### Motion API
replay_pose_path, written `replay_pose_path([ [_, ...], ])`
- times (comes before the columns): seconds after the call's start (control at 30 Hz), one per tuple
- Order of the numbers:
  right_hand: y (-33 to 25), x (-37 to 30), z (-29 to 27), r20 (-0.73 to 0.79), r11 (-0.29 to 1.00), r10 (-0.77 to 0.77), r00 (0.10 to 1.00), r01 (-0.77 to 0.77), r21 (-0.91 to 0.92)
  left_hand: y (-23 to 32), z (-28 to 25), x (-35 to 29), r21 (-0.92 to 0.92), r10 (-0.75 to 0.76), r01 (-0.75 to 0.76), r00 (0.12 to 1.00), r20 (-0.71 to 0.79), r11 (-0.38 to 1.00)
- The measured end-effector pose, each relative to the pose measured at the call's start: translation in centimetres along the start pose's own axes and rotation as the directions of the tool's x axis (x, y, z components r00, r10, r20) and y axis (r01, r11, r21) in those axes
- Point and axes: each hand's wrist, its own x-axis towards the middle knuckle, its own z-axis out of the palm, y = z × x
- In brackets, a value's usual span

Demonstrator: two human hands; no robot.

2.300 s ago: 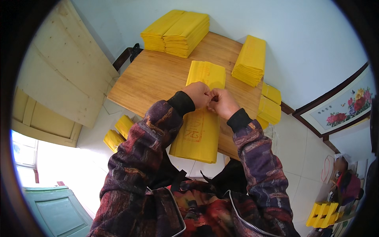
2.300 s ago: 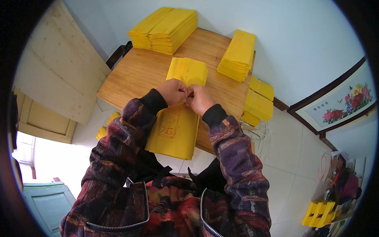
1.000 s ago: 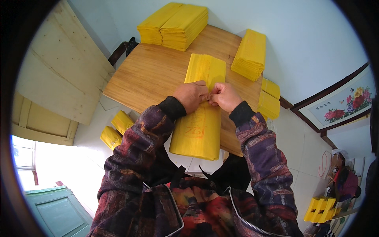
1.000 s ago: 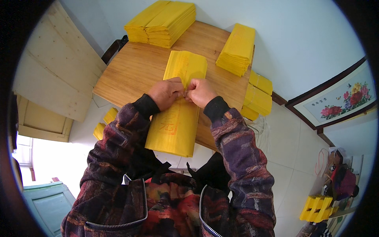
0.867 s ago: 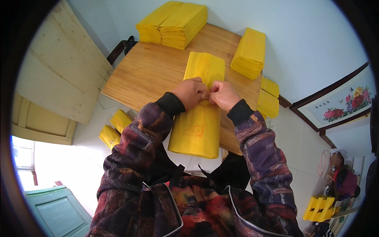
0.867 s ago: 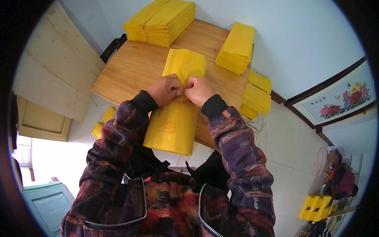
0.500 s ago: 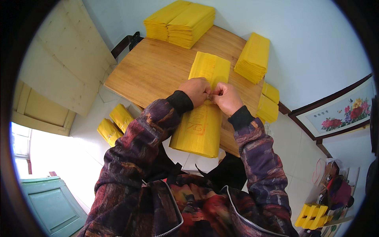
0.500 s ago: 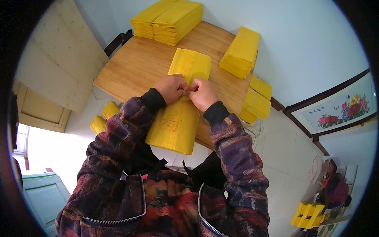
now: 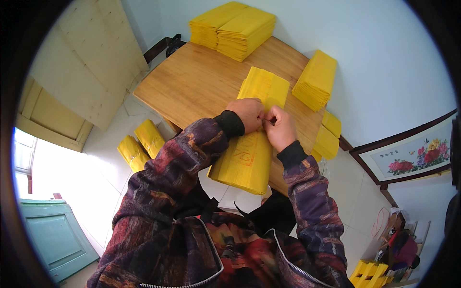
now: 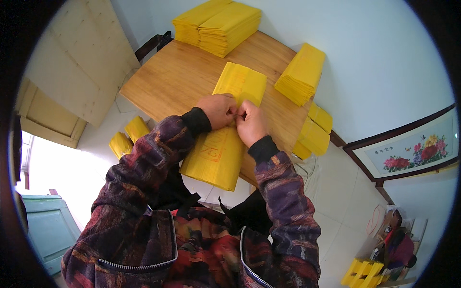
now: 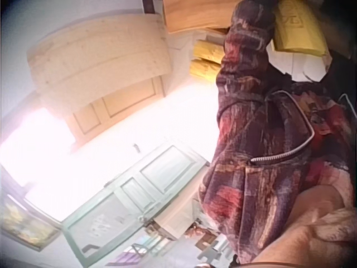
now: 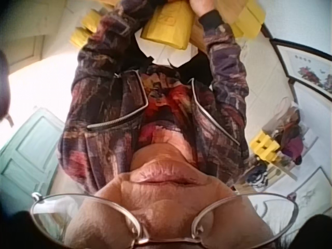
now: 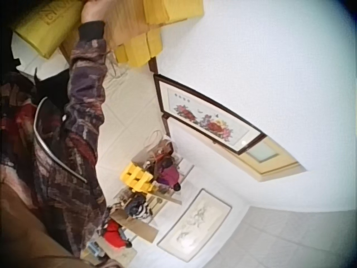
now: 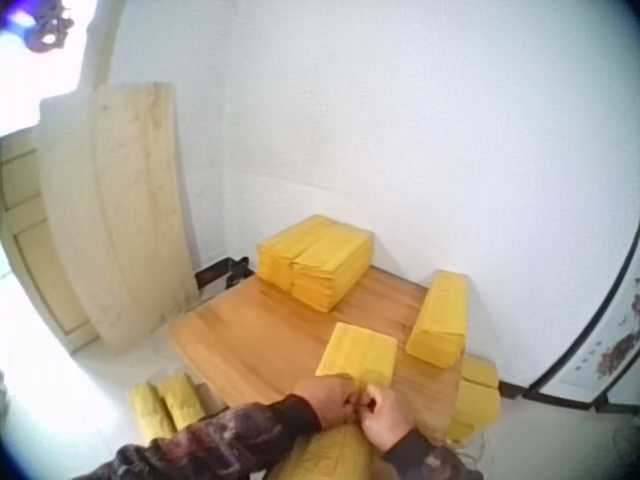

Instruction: The person folds yellow paper sheets on a wooden table, aligns them into stacks, and uses a dark rectangular tool to press the folds. The person repeatedly picks up stacks, folds, and presses them, then places them back on the table.

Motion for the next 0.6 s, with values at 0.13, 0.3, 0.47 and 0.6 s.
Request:
replay_pose_path([
  [0.13, -0.38, -0.49, 0.51, -0.066, 0.961, -0.176, 0.982, 0.157, -0.226, 0.15, -0.17, 0.05, -0.005, -0.026, 0.026, 0.999, 0.026, 1.0],
  [0.3, -0.55, -0.71, 0.76, -0.046, 0.873, -0.276, 0.96, 0.23, -0.43, 0.38, -0.3, 0.01, -0.007, -0.041, 0.041, 0.998, 0.057, 0.999],
  [0.47, -0.63, -0.9, 0.61, -0.024, 0.839, -0.208, 0.978, 0.165, -0.518, 0.31, -0.1, -0.14, -0.009, -0.03, 0.03, 0.999, 0.024, 1.0],
  [0.6, -0.44, -0.86, 0.47, -0.002, 0.834, -0.238, 0.971, 0.203, -0.512, 0.07, 0.14, -0.17, -0.004, -0.023, 0.024, 1.0, 0.007, 1.0],
])
